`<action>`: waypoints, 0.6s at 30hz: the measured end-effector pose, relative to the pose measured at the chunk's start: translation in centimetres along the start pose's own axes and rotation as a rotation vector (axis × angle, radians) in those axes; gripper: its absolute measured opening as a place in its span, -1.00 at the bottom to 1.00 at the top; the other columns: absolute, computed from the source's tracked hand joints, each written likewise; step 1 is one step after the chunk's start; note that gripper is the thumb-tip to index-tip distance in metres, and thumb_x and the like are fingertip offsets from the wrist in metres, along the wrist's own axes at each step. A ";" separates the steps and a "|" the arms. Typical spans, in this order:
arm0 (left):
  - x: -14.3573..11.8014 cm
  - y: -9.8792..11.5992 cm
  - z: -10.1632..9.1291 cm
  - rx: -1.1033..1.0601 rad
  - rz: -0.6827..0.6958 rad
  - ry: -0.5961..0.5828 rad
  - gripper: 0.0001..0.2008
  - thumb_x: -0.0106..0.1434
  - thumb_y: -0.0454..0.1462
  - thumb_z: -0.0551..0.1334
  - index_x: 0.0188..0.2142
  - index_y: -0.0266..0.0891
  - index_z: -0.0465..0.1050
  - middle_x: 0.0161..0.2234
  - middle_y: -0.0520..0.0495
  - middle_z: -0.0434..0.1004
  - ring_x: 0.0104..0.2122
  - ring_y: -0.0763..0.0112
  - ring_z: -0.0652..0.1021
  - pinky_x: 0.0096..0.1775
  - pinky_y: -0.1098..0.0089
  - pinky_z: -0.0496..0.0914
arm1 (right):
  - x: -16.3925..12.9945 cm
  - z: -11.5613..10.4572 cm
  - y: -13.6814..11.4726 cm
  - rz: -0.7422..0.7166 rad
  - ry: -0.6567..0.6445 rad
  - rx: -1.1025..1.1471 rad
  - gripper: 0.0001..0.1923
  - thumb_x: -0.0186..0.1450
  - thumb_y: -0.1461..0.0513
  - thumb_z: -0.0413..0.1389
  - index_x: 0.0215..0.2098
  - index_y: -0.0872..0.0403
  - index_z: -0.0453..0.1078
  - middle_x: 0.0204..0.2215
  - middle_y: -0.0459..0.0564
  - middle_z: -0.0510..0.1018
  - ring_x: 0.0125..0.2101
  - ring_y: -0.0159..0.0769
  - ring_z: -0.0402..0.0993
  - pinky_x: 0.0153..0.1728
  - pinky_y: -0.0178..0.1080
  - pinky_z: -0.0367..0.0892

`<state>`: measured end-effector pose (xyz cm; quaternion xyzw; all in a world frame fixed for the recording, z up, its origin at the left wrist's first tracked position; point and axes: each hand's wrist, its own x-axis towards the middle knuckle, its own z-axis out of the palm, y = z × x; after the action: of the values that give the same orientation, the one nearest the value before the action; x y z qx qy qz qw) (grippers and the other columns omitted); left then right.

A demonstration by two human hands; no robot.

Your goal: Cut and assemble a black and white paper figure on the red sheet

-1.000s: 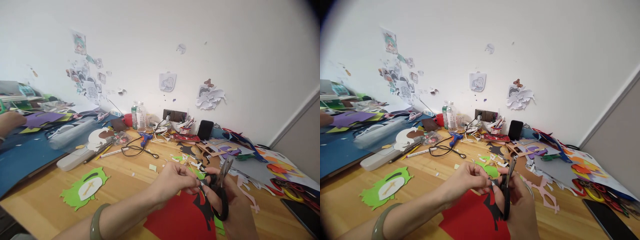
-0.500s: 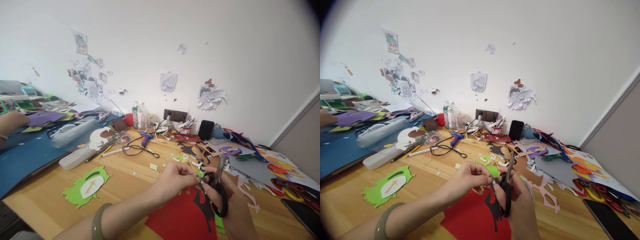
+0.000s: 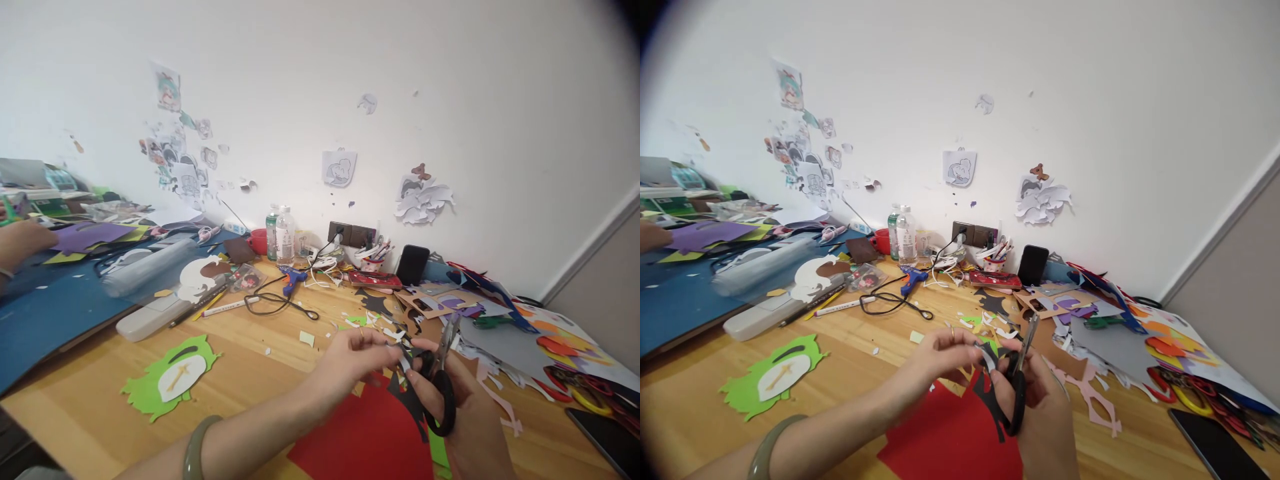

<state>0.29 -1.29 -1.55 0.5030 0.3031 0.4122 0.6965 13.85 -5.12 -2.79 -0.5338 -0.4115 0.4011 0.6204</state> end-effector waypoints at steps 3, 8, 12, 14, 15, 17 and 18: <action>0.5 0.2 0.3 0.054 -0.018 0.014 -0.81 -0.13 -0.25 0.29 -0.55 -0.34 0.34 -0.57 0.04 0.35 -0.54 0.58 0.32 -0.43 0.52 0.20 | -0.2 0.3 -0.2 -0.020 0.064 0.041 -0.65 -0.14 0.21 0.27 -0.34 -0.01 0.39 -0.57 -0.19 0.45 -0.55 -0.45 0.34 -0.57 -0.47 0.29; 1.5 0.3 0.1 0.022 -0.026 0.061 -0.81 -0.13 -0.26 0.29 -0.53 -0.32 0.33 -0.54 0.05 0.36 -0.53 0.59 0.33 -0.42 0.53 0.20 | -0.3 0.7 -0.4 -0.051 0.110 0.060 -0.66 -0.16 0.27 0.25 -0.37 -0.04 0.40 -0.60 -0.23 0.45 -0.63 -0.49 0.33 -0.65 -0.50 0.25; 2.3 0.1 0.1 0.005 -0.051 -0.014 -0.77 -0.18 -0.27 0.31 -0.51 -0.34 0.36 -0.54 0.03 0.39 -0.55 0.60 0.33 -0.46 0.54 0.19 | 0.6 -0.1 0.4 -0.065 0.082 0.023 -0.66 -0.17 0.26 0.27 -0.38 -0.04 0.41 -0.64 -0.24 0.45 -0.64 -0.49 0.35 -0.65 -0.51 0.26; 2.7 0.0 0.1 0.018 -0.054 -0.057 -0.78 -0.17 -0.26 0.31 -0.51 -0.36 0.39 -0.56 0.03 0.38 -0.57 0.62 0.32 -0.48 0.56 0.17 | 1.1 -0.8 0.7 -0.061 0.039 -0.047 -0.67 -0.16 0.23 0.27 -0.37 -0.04 0.41 -0.63 -0.21 0.49 -0.59 -0.44 0.41 -0.59 -0.50 0.31; 2.9 0.0 0.2 0.027 -0.063 -0.066 -0.78 -0.16 -0.25 0.31 -0.51 -0.37 0.40 -0.56 0.02 0.38 -0.57 0.62 0.31 -0.48 0.56 0.16 | 1.4 -1.1 0.7 -0.060 0.017 -0.085 -0.68 -0.14 0.22 0.27 -0.37 -0.04 0.41 -0.63 -0.19 0.50 -0.57 -0.41 0.43 -0.56 -0.48 0.33; 3.3 -0.1 0.2 0.031 -0.086 -0.064 -0.77 -0.14 -0.23 0.29 -0.50 -0.37 0.42 -0.55 0.01 0.40 -0.56 0.62 0.32 -0.47 0.56 0.17 | 1.8 -1.7 0.4 -0.081 0.004 -0.146 -0.72 -0.11 0.19 0.25 -0.37 -0.05 0.42 -0.62 -0.18 0.51 -0.56 -0.38 0.45 -0.53 -0.45 0.36; 3.5 0.0 0.2 0.026 -0.094 -0.064 -0.77 -0.13 -0.22 0.29 -0.49 -0.37 0.42 -0.53 0.01 0.41 -0.55 0.60 0.34 -0.46 0.55 0.18 | 2.0 -1.9 0.3 -0.101 0.009 -0.167 -0.74 -0.10 0.17 0.24 -0.39 -0.04 0.43 -0.63 -0.18 0.50 -0.58 -0.37 0.44 -0.53 -0.43 0.36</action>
<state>2.12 1.73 -1.54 0.5100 0.3093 0.3587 0.7180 16.31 -3.89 -3.07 -0.5639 -0.4671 0.3313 0.5950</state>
